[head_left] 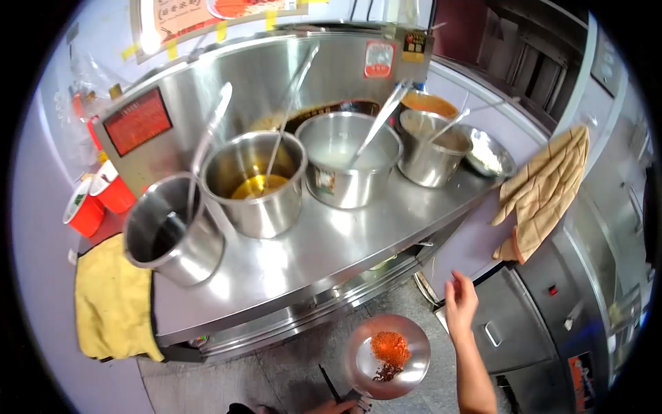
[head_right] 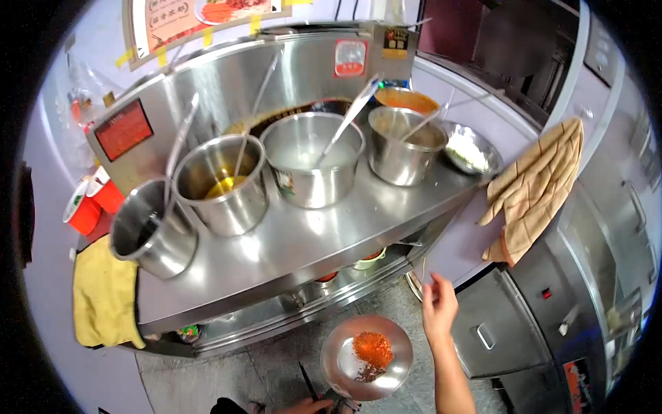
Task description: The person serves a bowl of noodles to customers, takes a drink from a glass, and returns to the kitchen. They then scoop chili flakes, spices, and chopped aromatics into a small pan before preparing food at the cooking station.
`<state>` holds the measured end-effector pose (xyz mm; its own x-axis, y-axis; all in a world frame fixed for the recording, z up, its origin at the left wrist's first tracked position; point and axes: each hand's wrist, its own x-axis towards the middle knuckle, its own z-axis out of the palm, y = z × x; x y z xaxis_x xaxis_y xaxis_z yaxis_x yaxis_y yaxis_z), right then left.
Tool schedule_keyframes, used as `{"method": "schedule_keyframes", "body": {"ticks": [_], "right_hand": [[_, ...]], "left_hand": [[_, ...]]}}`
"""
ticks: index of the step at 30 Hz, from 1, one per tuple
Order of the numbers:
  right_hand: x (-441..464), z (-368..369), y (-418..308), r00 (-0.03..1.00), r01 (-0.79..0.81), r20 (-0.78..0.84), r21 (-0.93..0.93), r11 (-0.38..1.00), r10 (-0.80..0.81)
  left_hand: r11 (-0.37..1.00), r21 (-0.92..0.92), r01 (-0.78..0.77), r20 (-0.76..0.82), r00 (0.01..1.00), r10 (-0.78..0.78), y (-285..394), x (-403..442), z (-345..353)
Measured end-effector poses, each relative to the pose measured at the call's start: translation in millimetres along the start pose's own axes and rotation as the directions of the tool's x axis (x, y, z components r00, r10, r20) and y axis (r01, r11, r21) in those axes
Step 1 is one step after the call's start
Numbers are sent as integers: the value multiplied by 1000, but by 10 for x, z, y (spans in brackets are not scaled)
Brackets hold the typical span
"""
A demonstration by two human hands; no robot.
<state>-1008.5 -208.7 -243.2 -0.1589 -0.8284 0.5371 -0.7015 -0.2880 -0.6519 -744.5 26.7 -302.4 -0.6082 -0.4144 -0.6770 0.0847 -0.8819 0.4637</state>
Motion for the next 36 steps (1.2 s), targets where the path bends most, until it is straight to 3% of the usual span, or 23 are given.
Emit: {"method": "schedule_keyframes", "body": {"ticks": [2, 3, 5, 6, 8, 10, 12, 13, 14, 16, 18, 19, 21, 23, 25, 28, 29, 30, 32, 34, 36], "right_hand": [[-190, -553, -176, 968, -228, -76, 129, 965, 239], [-286, -870, -300, 936, -317, -118, 122, 941, 331], [-540, -1375, -474, 885, -373, -226, 180, 910, 407], [-711, -1567, -543, 853, -405, -272, 196, 893, 446], [-1051, -1998, -831, 794, -514, -222, 251, 820, 565], [-1305, -2317, -1124, 741, -614, -192, 192, 765, 643], [-1614, -2524, -1282, 666, -696, -134, 243, 676, 734], [-1663, -2631, -1447, 640, -739, -91, 200, 643, 763], [-1794, -2683, -1495, 627, -731, -79, 285, 620, 775], [-1771, -2833, -1726, 581, -795, -44, 180, 579, 812], [-1747, -2934, -1742, 592, -793, -77, 124, 597, 802], [-1621, -2955, -1749, 667, -705, -159, 180, 686, 728], [-1209, -3038, -1718, 643, -689, -229, 242, 683, 731], [-657, -3140, -1642, 625, -691, -161, 341, 637, 764], [15, -3108, -1646, 722, -570, -205, 364, 737, 660], [921, -2894, -1411, 852, -444, -127, 340, 829, 508], [1249, -2773, -1326, 928, -312, -120, 272, 910, 354], [1567, -2607, -1259, 976, -173, -96, 210, 962, 197], [2098, -2284, -1165, 987, -156, 56, 100, 983, 151], [2542, -1862, -903, 924, -270, 276, -19, 963, 265], [2935, -1506, -748, 916, -33, 395, -103, 994, 71]], "left_hand": [[999, -24, 22, 0, 1000, -22, 314, -380, 426], [999, -16, -49, -36, 998, 49, 469, -575, 621], [985, 48, -168, -82, 982, 172, 580, -862, 959], [987, 65, -145, -67, 987, 149, 533, -792, 921], [982, 83, 170, -86, 983, -163, 375, -769, 842], [983, 83, 164, -65, 985, -159, 794, -1206, 1285], [984, -89, 154, -66, 985, -160, 850, -1384, 1465], [993, -51, 104, -98, 989, -109, 982, -1503, 1626], [998, -16, 52, -124, 991, -54, 1103, -1654, 1808], [997, -18, 76, -156, 985, -78, 1262, -1805, 1983], [1000, 0, 18, -169, 985, -18, 1373, -1973, 2167], [1000, -12, 1, -169, 986, -3, 1470, -2038, 2267], [999, 18, -39, -178, 983, 41, 1520, -2048, 2332], [998, -31, -49, -172, 984, 43, 1634, -2069, 2401], [996, -57, -64, -177, 983, 53, 1792, -2152, 2451], [991, -118, -64, -91, 994, 53, 1809, -2031, 2257], [997, -71, -42, -200, 979, 27, 1976, -2095, 2378], [995, -93, -39, -198, 980, 20, 2004, -2052, 2395], [990, -143, -13, -170, 985, -12, 2044, -1971, 2347], [981, -186, -57, -161, 987, 27, 2077, -1874, 2388], [983, -179, -34, -277, 961, -17, 2160, -1799, 2492]]}}
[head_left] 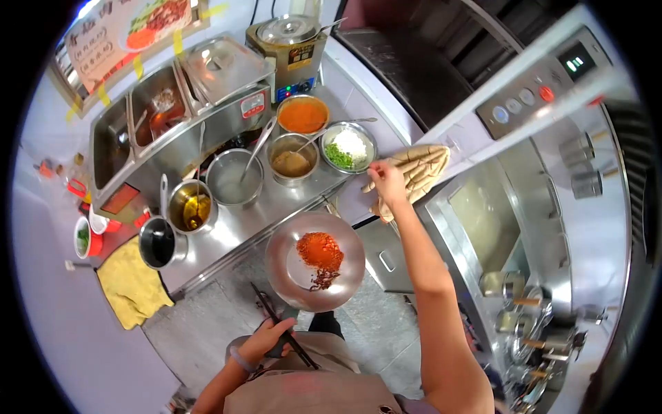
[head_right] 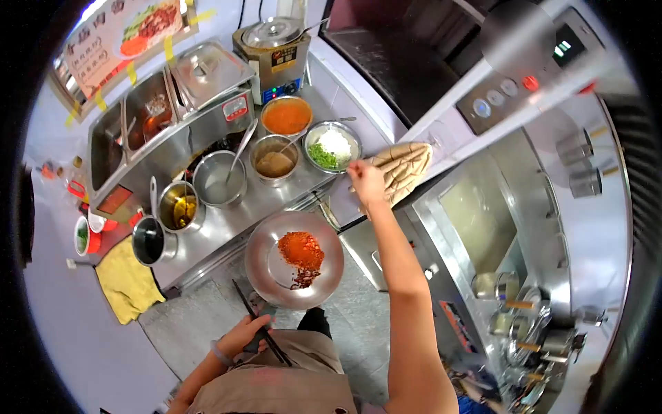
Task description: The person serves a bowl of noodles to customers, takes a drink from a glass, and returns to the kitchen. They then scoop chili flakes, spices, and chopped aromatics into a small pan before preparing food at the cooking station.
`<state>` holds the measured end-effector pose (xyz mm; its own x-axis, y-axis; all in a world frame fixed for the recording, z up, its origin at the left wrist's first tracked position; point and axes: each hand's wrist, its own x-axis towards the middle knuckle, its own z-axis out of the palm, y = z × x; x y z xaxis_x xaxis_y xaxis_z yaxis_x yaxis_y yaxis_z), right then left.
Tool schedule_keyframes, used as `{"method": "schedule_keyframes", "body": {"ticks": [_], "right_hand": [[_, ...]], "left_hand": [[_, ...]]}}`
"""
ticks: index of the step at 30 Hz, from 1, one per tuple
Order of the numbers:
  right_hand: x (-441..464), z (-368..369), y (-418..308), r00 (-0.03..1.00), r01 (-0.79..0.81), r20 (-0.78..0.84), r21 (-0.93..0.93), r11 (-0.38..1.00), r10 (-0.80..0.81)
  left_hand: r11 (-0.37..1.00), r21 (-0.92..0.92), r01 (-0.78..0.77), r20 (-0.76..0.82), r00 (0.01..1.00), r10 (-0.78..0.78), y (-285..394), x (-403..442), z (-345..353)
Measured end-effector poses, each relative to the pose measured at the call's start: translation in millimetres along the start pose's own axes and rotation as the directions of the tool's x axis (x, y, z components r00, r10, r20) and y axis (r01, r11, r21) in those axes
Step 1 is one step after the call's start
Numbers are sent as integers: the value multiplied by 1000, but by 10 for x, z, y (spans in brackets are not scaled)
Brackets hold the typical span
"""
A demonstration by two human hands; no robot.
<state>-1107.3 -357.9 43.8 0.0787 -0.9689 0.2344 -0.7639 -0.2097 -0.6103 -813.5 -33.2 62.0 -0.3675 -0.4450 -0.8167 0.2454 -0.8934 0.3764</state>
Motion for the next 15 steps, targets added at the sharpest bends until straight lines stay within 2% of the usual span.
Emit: {"method": "schedule_keyframes", "body": {"ticks": [2, 4, 6, 7, 8, 10, 15], "right_hand": [[463, 178, 127, 992, 80, 102, -82, 993, -71], [788, 367, 265, 972, 154, 200, -151, 977, -122], [1055, 486, 383, 928, 333, 248, -211, 919, -279], [1165, 536, 430, 920, 295, 327, -223, 929, -214], [1278, 585, 497, 912, 309, 347, -222, 925, -221], [1414, 705, 604, 850, 436, 436, -272, 858, -294], [1499, 791, 547, 770, 526, 560, -289, 800, -305]], "left_hand": [[998, -54, 11, 25, 1000, -10, -28, 162, 107], [988, -143, -56, -5, 998, 56, -47, 235, 271], [979, -196, -59, 4, 998, 61, -27, 302, 437], [974, -219, -53, -18, 999, 50, -11, 321, 515], [969, -242, -46, -39, 999, 38, -8, 369, 588], [946, -323, -39, -44, 999, 26, -90, 490, 696], [943, -324, -74, -28, 997, 69, -12, 570, 900]]}}
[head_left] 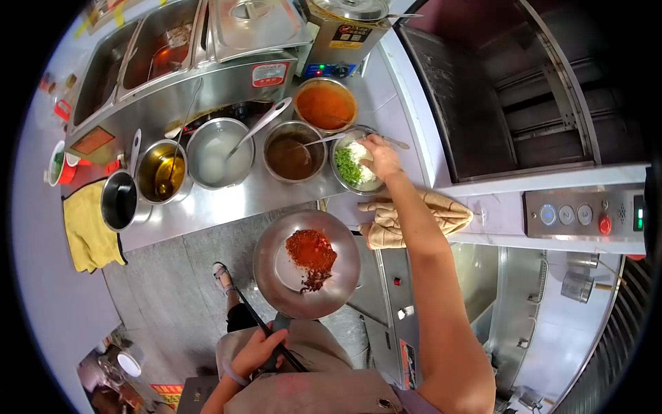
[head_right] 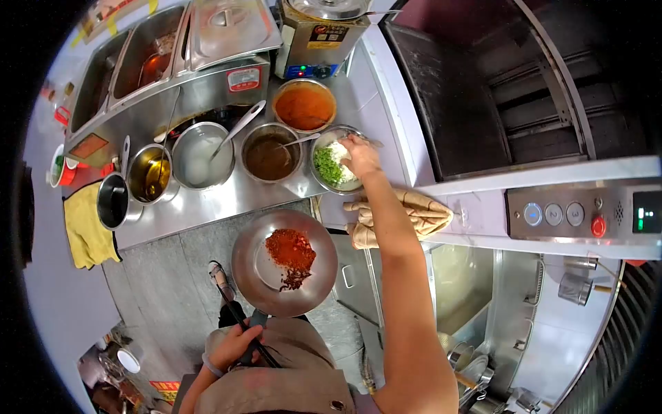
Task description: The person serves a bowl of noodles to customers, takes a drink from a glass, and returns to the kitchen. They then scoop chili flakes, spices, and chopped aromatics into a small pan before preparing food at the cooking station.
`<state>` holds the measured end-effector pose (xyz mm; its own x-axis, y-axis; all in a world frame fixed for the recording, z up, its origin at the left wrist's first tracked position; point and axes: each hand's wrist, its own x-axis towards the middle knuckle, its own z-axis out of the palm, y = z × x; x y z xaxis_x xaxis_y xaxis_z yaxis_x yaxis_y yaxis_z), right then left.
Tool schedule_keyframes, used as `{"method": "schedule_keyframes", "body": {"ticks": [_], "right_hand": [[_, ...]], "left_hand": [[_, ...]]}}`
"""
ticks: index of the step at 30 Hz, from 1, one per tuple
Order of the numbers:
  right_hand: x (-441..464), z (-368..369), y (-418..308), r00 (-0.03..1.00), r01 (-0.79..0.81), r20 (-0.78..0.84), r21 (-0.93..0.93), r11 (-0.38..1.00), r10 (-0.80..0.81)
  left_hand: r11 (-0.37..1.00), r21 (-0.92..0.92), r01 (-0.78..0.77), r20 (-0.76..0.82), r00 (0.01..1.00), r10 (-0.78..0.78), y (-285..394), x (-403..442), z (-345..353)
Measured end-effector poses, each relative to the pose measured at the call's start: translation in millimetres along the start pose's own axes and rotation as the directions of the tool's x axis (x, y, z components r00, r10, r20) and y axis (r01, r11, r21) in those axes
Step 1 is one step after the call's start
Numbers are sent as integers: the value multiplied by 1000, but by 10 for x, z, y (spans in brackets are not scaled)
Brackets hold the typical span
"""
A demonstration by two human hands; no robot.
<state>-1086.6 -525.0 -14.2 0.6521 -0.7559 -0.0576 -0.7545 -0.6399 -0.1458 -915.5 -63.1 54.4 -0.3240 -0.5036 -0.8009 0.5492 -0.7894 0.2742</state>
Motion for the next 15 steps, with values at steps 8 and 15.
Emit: {"method": "schedule_keyframes", "body": {"ticks": [8, 15], "right_hand": [[34, 20, 56, 999, 33, -12, -51, 998, -34], [42, 172, 239, 980, -53, -174, 247, 967, 98]], "left_hand": [[997, -40, -62, -33, 998, 61, 53, 39, 201], [994, -56, -99, -36, 995, 97, 35, 43, 255]]}}
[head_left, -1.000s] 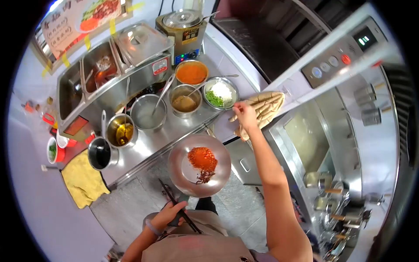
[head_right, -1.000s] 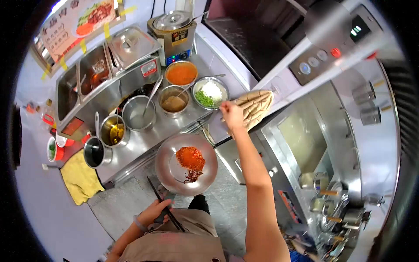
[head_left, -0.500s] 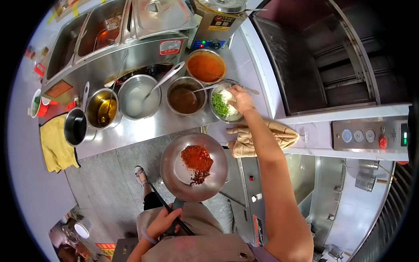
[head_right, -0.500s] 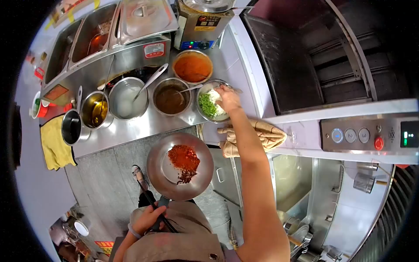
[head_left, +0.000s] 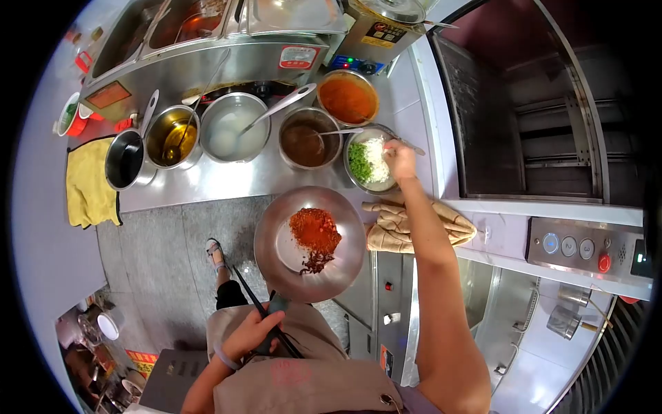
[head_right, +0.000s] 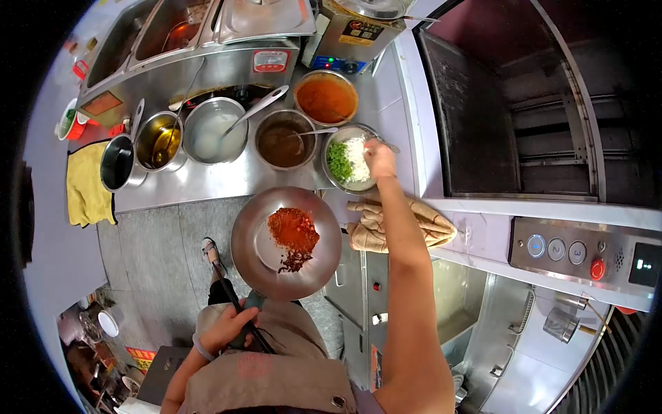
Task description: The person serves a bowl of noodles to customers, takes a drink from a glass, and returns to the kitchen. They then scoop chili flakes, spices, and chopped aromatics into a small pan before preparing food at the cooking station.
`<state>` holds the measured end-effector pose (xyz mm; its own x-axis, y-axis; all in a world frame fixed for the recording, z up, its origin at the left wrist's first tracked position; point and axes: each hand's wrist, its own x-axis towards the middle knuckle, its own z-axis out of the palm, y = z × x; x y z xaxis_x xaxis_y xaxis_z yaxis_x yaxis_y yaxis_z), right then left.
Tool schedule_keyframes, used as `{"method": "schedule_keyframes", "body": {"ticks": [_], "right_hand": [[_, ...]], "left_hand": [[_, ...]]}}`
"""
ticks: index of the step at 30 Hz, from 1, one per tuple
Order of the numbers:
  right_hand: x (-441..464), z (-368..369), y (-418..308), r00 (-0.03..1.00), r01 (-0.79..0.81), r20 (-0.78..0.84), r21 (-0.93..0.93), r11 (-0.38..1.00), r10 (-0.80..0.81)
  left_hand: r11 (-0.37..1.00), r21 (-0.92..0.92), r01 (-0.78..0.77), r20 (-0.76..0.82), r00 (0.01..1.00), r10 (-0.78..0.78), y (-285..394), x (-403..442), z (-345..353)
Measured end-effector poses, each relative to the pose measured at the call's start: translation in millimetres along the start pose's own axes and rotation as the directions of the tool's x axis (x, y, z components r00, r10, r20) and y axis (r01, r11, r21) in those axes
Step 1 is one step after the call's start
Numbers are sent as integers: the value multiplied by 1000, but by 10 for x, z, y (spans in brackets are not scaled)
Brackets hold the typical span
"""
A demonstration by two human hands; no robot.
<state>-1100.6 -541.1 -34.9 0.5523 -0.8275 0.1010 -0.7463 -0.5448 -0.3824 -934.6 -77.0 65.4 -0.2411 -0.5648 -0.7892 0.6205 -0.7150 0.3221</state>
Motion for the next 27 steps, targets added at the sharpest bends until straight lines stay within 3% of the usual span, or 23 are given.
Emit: {"method": "schedule_keyframes", "body": {"ticks": [1, 2, 4, 5, 7, 8, 10, 12, 15, 16, 18, 21, 24, 25, 27], "right_hand": [[-7, -4, 9, 989, -146, -16, 68, 987, 148], [-4, 22, 60, 989, -144, -13, 68, 987, 145], [12, 88, 165, 953, -262, -57, 342, 903, 298], [25, 103, 204, 954, -261, -52, 343, 902, 296], [54, 153, 272, 886, -324, -72, 610, 723, 457], [30, 117, 189, 886, -339, -51, 608, 718, 461], [-43, -166, -165, 801, -381, 134, 866, 323, 583], [-155, -287, -317, 782, -425, 220, 873, 240, 583], [-435, -528, -669, 790, -503, 409, 858, 101, 457], [-545, -597, -800, 784, -514, 419, 852, 99, 458], [-726, -695, -1012, 817, -574, 543, 801, 171, 195], [-979, -673, -1359, 785, -600, 616, 735, 316, 59], [-1165, -467, -1447, 812, -500, 584, 710, 496, -17], [-1200, -384, -1426, 808, -501, 588, 707, 500, -22], [-1254, -269, -1433, 856, -333, 511, 655, 679, -73]], "left_hand": [[1000, 9, 1, -11, 1000, -1, 9, -4, 9], [1000, 6, 1, -12, 1000, -1, 5, 5, 6], [999, 40, -22, 1, 1000, 22, -12, 20, -11], [999, 36, -21, -3, 1000, 21, -6, 16, 3], [1000, 10, -16, -2, 1000, 16, 19, 17, 20], [1000, 19, -17, -11, 1000, 17, 45, -14, 48], [999, 46, 10, -25, 1000, -8, 99, -9, 70], [999, 24, 23, -6, 1000, -23, 101, 12, 75], [998, 48, -29, -12, 999, 29, 77, 26, 85], [999, 40, -19, -15, 1000, 20, 76, 17, 85], [999, 32, -31, 6, 1000, 31, 100, 24, 85], [999, 8, -44, 13, 999, 44, 96, 26, 102], [998, 20, -64, 35, 997, 63, 114, 27, 110], [996, 28, -82, 48, 996, 81, 120, 20, 116], [994, 29, -101, 58, 993, 99, 117, 14, 119]]}}
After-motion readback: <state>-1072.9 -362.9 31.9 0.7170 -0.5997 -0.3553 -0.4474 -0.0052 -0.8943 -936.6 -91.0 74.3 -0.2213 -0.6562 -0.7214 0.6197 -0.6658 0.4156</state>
